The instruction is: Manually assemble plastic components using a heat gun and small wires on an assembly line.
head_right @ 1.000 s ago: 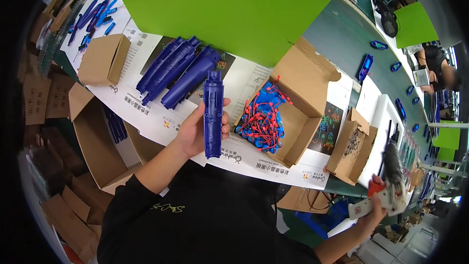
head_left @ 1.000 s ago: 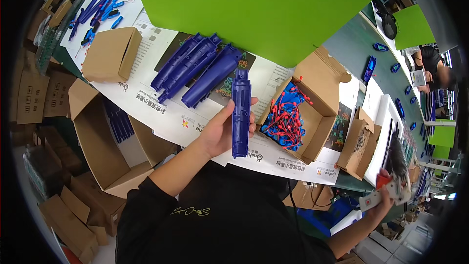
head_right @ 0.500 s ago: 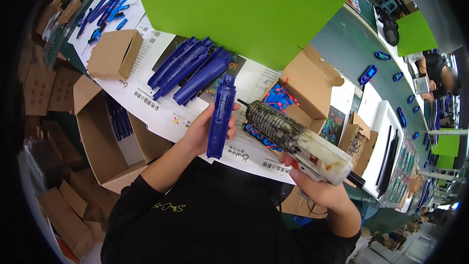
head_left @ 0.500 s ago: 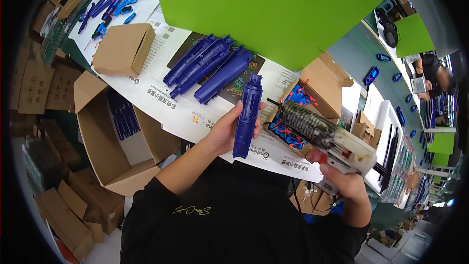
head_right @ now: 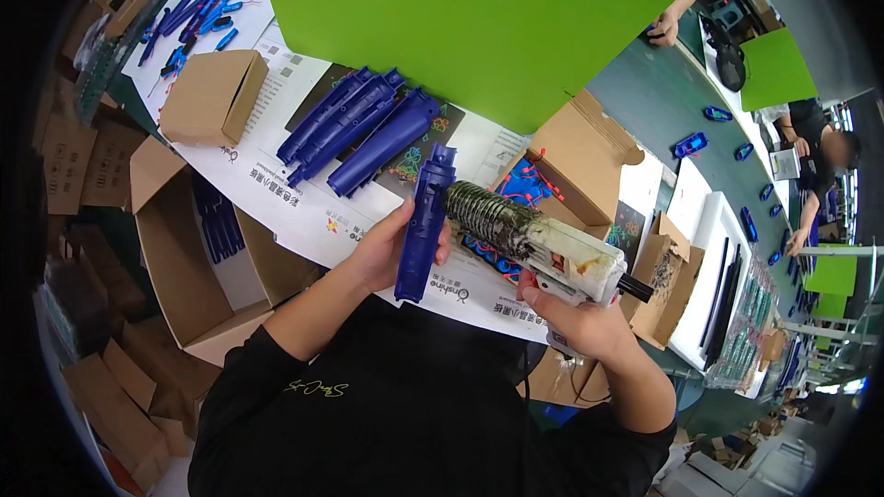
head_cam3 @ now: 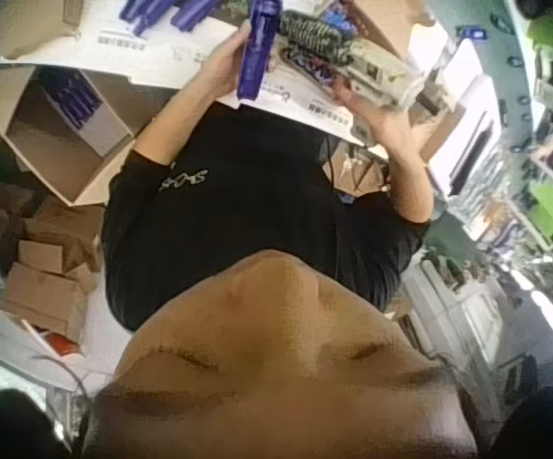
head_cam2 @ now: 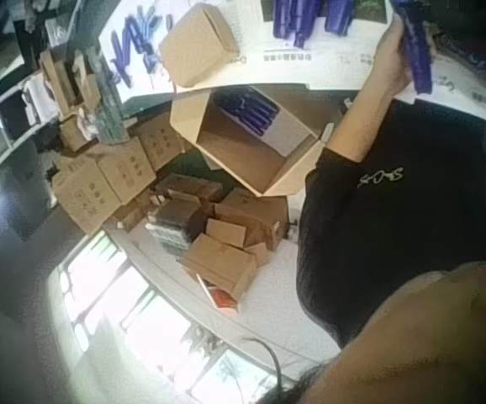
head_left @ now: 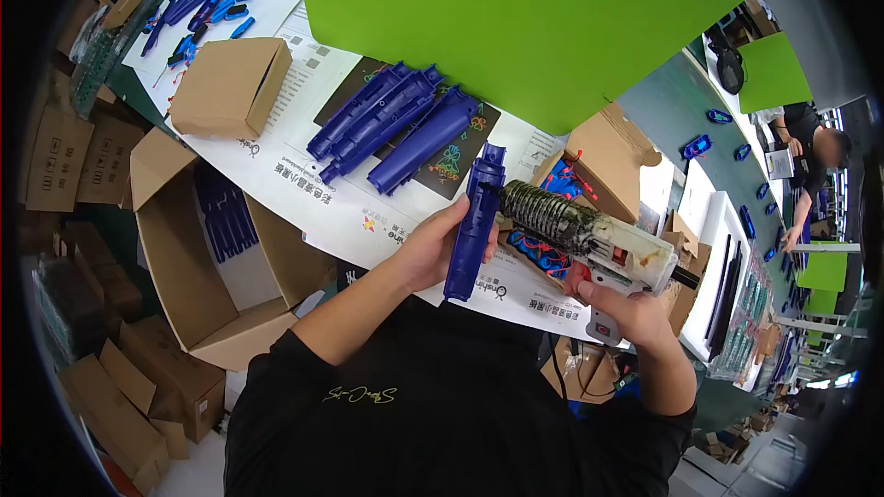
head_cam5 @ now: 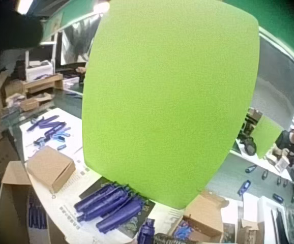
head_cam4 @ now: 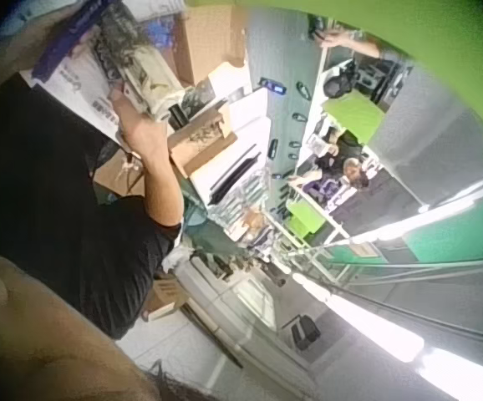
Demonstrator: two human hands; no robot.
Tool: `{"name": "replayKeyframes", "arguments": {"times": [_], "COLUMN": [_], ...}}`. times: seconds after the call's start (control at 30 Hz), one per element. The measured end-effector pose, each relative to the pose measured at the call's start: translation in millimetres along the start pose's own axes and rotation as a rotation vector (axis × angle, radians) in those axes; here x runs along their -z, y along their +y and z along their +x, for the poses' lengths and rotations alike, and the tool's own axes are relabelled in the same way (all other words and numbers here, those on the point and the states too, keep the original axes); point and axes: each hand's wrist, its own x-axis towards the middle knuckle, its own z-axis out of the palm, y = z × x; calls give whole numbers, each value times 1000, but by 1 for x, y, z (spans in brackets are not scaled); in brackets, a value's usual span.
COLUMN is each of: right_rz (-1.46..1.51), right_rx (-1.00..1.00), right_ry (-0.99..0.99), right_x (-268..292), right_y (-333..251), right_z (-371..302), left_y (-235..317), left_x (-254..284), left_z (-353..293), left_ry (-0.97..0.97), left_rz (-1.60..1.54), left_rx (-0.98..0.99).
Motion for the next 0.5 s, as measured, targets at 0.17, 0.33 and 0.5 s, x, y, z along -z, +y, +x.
{"name": "replayKeyframes", "arguments": {"times": [0.17,0.33,0.5], "right_rz": [-176,-370,-383], "right_rx": [-79,-68,-76], "right_ry": [-120,-120,-26], "right_x": [8,5,9], "right_y": [5,6,4], "right_z": [-10,-26,-21], "left_y": [13,8,1], "left_x": [-28,-13,-6], "left_z": [-7,-4,-2], "left_ry": [159,102,-8], "left_rz": [78,117,95], "left_rx": [-52,5,-21]}}
